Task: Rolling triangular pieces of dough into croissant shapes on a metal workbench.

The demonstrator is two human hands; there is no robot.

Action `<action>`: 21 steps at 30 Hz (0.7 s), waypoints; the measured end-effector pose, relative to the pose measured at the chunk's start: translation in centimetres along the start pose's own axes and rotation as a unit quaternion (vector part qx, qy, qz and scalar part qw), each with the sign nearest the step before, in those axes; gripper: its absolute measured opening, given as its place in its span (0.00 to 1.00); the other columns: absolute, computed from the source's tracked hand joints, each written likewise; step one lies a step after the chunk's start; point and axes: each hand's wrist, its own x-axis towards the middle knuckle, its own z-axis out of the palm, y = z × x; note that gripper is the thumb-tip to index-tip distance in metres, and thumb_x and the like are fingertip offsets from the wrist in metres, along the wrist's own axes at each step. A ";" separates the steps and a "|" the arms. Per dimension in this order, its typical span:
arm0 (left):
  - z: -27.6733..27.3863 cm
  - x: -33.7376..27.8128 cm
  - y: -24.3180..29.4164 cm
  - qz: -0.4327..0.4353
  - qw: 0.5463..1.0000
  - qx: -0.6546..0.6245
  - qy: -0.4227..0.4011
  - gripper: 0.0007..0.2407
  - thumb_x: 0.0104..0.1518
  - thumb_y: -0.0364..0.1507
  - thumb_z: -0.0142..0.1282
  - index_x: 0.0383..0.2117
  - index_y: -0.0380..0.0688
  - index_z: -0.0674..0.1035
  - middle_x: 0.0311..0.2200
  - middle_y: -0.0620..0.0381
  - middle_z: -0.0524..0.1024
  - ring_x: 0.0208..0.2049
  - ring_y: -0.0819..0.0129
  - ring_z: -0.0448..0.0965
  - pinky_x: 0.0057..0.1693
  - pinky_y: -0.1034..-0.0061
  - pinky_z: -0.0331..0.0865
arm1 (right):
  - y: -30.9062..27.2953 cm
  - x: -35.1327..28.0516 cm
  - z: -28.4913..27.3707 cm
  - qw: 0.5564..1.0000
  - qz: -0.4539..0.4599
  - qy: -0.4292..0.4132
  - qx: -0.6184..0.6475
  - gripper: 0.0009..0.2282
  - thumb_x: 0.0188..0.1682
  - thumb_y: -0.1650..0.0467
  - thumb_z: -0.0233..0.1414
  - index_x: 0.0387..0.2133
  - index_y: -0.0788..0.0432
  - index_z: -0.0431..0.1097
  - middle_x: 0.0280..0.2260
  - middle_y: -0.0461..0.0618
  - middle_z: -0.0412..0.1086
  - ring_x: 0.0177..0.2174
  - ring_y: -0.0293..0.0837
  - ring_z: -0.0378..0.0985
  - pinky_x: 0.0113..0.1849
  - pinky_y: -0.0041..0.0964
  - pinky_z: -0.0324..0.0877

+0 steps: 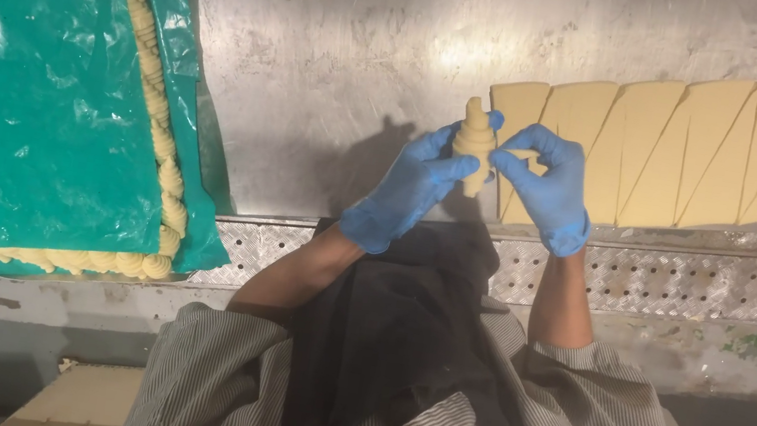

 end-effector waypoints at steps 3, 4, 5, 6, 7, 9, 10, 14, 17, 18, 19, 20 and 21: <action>0.3 1.5 0.6 -0.003 0.998 -0.068 0.007 0.25 0.61 0.20 0.53 0.66 0.32 0.63 0.56 0.50 0.72 0.57 0.66 0.74 0.64 0.71 0.67 | 0.8 1.4 -0.6 1.000 0.020 0.016 0.003 0.04 0.47 0.74 0.63 0.30 0.62 0.75 0.28 0.45 0.74 0.30 0.32 0.71 0.35 0.27 0.64; 0.4 1.8 0.9 0.006 0.999 -0.047 0.003 0.24 0.62 0.20 0.53 0.66 0.30 0.64 0.57 0.49 0.73 0.58 0.66 0.74 0.65 0.72 0.67 | 0.7 2.0 -0.6 1.000 0.018 0.016 0.004 0.04 0.47 0.74 0.63 0.30 0.62 0.76 0.28 0.44 0.74 0.30 0.32 0.70 0.34 0.28 0.64; 0.6 2.2 1.1 0.016 1.000 -0.027 -0.001 0.23 0.62 0.21 0.53 0.65 0.28 0.65 0.58 0.48 0.73 0.58 0.65 0.74 0.65 0.73 0.67 | 0.6 2.5 -0.8 1.000 0.017 0.015 0.003 0.03 0.48 0.74 0.63 0.30 0.62 0.76 0.27 0.44 0.74 0.29 0.32 0.70 0.34 0.28 0.64; 0.3 2.6 0.8 0.017 0.999 -0.030 0.000 0.23 0.62 0.21 0.53 0.65 0.28 0.65 0.58 0.48 0.73 0.58 0.65 0.74 0.65 0.73 0.67 | 0.5 2.9 -0.9 1.000 0.018 0.012 0.001 0.03 0.48 0.74 0.63 0.30 0.62 0.76 0.27 0.44 0.74 0.29 0.32 0.70 0.34 0.28 0.64; -0.1 3.1 0.7 0.021 1.000 -0.020 0.002 0.24 0.64 0.21 0.54 0.67 0.27 0.66 0.56 0.46 0.73 0.54 0.63 0.74 0.62 0.70 0.69 | 0.2 3.4 -0.9 1.000 0.016 0.004 0.021 0.03 0.48 0.75 0.61 0.30 0.62 0.76 0.27 0.43 0.75 0.30 0.31 0.71 0.35 0.28 0.65; -0.5 3.9 0.8 0.028 1.000 -0.012 0.006 0.24 0.65 0.21 0.54 0.68 0.27 0.66 0.54 0.45 0.73 0.51 0.61 0.75 0.58 0.68 0.70 | 0.0 4.5 -0.9 0.999 0.012 -0.009 0.038 0.02 0.49 0.75 0.60 0.30 0.63 0.75 0.28 0.43 0.75 0.30 0.31 0.72 0.36 0.28 0.66; -0.5 4.2 1.2 0.034 0.999 -0.031 0.013 0.24 0.63 0.21 0.55 0.66 0.28 0.66 0.54 0.46 0.74 0.51 0.60 0.76 0.59 0.68 0.71 | 0.1 5.0 -0.9 0.998 0.014 -0.011 0.056 0.01 0.50 0.75 0.59 0.30 0.63 0.75 0.28 0.43 0.75 0.31 0.31 0.72 0.36 0.28 0.67; -2.1 4.5 2.3 0.051 0.997 -0.063 0.015 0.23 0.61 0.23 0.58 0.63 0.30 0.68 0.54 0.50 0.76 0.52 0.62 0.78 0.58 0.70 0.73 | 3.1 6.5 0.8 0.988 0.008 -0.028 0.150 0.03 0.55 0.76 0.57 0.33 0.61 0.71 0.28 0.43 0.71 0.30 0.32 0.69 0.38 0.29 0.66; -4.7 4.0 3.2 0.051 0.997 -0.053 0.036 0.23 0.60 0.22 0.59 0.63 0.30 0.70 0.53 0.52 0.75 0.53 0.65 0.77 0.60 0.72 0.73 | 0.5 8.7 4.1 0.967 0.018 -0.046 0.250 0.03 0.59 0.76 0.54 0.40 0.59 0.66 0.37 0.44 0.68 0.38 0.34 0.69 0.44 0.30 0.66; -5.8 3.9 3.7 0.062 0.996 -0.054 0.045 0.23 0.60 0.22 0.59 0.63 0.30 0.70 0.53 0.52 0.75 0.53 0.65 0.77 0.60 0.72 0.73 | 0.0 9.3 5.9 0.966 0.014 -0.059 0.251 0.03 0.59 0.76 0.54 0.40 0.59 0.66 0.37 0.44 0.68 0.38 0.34 0.69 0.44 0.30 0.66; -7.2 3.5 4.3 0.048 0.996 -0.040 0.060 0.23 0.61 0.22 0.59 0.64 0.31 0.70 0.52 0.51 0.75 0.51 0.65 0.76 0.56 0.73 0.73 | -0.5 9.8 7.9 0.956 0.040 -0.054 0.284 0.05 0.59 0.74 0.52 0.45 0.59 0.64 0.41 0.44 0.67 0.43 0.35 0.69 0.48 0.31 0.66; -8.5 3.2 5.0 0.033 0.996 -0.026 0.076 0.23 0.62 0.22 0.59 0.65 0.32 0.70 0.51 0.50 0.75 0.48 0.65 0.75 0.53 0.73 0.72 | -1.0 10.4 10.0 0.945 0.067 -0.049 0.316 0.08 0.59 0.73 0.50 0.50 0.58 0.62 0.46 0.44 0.66 0.48 0.36 0.69 0.51 0.31 0.66; -10.6 3.3 5.2 0.041 0.995 -0.026 0.083 0.23 0.62 0.22 0.59 0.65 0.32 0.70 0.51 0.50 0.75 0.48 0.65 0.75 0.53 0.73 0.72 | -1.2 11.3 12.2 0.944 0.065 -0.059 0.318 0.08 0.59 0.73 0.50 0.50 0.58 0.62 0.46 0.44 0.66 0.48 0.36 0.69 0.51 0.31 0.66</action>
